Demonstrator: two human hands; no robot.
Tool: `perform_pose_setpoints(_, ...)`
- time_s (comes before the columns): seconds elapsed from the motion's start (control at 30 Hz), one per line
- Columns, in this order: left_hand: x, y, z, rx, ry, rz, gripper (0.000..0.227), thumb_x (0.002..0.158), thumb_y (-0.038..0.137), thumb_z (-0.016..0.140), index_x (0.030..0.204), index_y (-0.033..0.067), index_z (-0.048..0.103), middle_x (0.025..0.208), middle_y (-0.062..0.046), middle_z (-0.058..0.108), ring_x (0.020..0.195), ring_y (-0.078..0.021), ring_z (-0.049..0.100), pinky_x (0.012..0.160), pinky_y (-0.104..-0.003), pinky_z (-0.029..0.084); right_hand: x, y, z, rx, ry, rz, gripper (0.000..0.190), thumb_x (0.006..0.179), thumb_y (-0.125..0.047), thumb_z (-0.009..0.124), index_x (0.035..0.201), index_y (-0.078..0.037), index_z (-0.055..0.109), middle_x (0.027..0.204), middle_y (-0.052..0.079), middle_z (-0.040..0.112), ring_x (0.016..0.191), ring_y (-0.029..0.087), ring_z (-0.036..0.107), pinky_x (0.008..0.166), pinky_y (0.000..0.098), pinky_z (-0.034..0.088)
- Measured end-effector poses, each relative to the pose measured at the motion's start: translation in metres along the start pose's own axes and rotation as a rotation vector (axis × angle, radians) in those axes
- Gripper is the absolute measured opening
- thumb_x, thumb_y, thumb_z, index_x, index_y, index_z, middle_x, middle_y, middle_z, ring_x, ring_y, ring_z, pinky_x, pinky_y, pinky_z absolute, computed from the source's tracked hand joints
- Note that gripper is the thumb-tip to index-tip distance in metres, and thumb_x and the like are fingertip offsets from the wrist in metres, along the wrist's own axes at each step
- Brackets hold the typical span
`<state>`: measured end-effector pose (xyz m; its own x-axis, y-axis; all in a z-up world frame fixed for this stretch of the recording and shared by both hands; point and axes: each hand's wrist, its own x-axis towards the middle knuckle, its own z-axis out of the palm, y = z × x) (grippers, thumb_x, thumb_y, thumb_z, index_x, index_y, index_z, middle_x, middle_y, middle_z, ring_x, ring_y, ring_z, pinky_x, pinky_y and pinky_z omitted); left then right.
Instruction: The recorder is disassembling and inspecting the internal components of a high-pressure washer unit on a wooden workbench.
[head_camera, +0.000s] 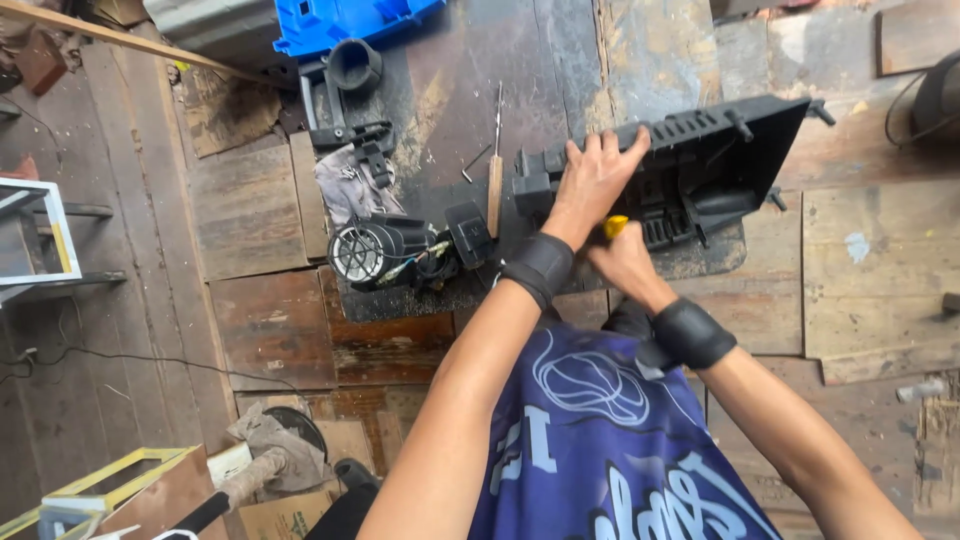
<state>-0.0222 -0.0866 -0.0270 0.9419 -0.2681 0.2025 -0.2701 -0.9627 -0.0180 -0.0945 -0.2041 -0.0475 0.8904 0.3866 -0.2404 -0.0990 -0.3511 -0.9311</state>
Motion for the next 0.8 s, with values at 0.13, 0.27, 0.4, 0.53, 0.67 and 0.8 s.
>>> perform_pose_setpoints(0.13,-0.005,0.003,0.009,-0.007,0.019,0.004,0.058,0.090,0.005,0.063,0.144,0.0193,0.048,0.107,-0.016,0.069,0.097,-0.0296,0.068,0.084,-0.059,0.058,0.005,0.006,0.013,0.063,0.063,-0.058,0.026,0.080,-0.008,0.074,0.097,0.010,0.068,0.087,0.024,0.075,0.079,0.027,0.073,0.070,0.0389,0.056)
perform_pose_setpoints(0.27,0.002,-0.001,0.005,0.032,0.038,0.003,0.056,0.091,0.007,0.062,0.144,0.0198,0.049,0.107,-0.016,0.069,0.096,-0.0288,0.068,0.082,-0.058,0.058,0.014,0.016,0.013,-0.088,-0.076,-0.076,0.025,0.080,-0.007,0.074,0.094,0.013,0.068,0.085,0.028,0.072,0.079,0.033,0.073,0.070,0.0408,0.055)
perform_pose_setpoints(0.4,-0.003,0.007,-0.002,0.001,0.008,-0.010,0.054,0.092,0.009,0.061,0.144,0.0189,0.049,0.106,-0.014,0.069,0.100,-0.0303,0.069,0.082,-0.054,0.059,0.001,0.051,0.026,-0.060,0.049,-0.080,0.028,0.077,-0.003,0.074,0.098,0.014,0.065,0.088,0.026,0.072,0.081,0.030,0.072,0.072,0.0405,0.055)
perform_pose_setpoints(0.53,-0.004,0.000,-0.005,0.053,-0.016,-0.001,0.053,0.093,0.009,0.061,0.144,0.0180,0.049,0.106,-0.016,0.069,0.100,-0.0309,0.068,0.081,-0.053,0.058,0.011,0.024,0.014,0.058,0.056,-0.131,0.040,0.075,-0.004,0.076,0.108,0.013,0.062,0.096,0.022,0.073,0.087,0.025,0.070,0.075,0.0386,0.056)
perform_pose_setpoints(0.67,-0.003,0.009,-0.004,0.050,-0.001,0.007,0.055,0.092,0.008,0.060,0.144,0.0186,0.049,0.106,-0.015,0.069,0.097,-0.0288,0.068,0.083,-0.054,0.058,0.014,0.034,0.004,0.126,0.045,0.037,0.038,0.084,-0.010,0.077,0.113,0.012,0.066,0.102,0.018,0.076,0.091,0.019,0.067,0.078,0.0371,0.056)
perform_pose_setpoints(0.8,-0.006,0.004,-0.004,0.039,0.001,0.015,0.056,0.091,0.008,0.061,0.144,0.0180,0.049,0.109,-0.016,0.069,0.097,-0.0289,0.067,0.084,-0.056,0.057,0.018,0.051,0.012,0.164,-0.031,-0.120,0.044,0.078,-0.007,0.079,0.116,0.010,0.064,0.104,0.013,0.074,0.094,0.016,0.068,0.081,0.0343,0.056)
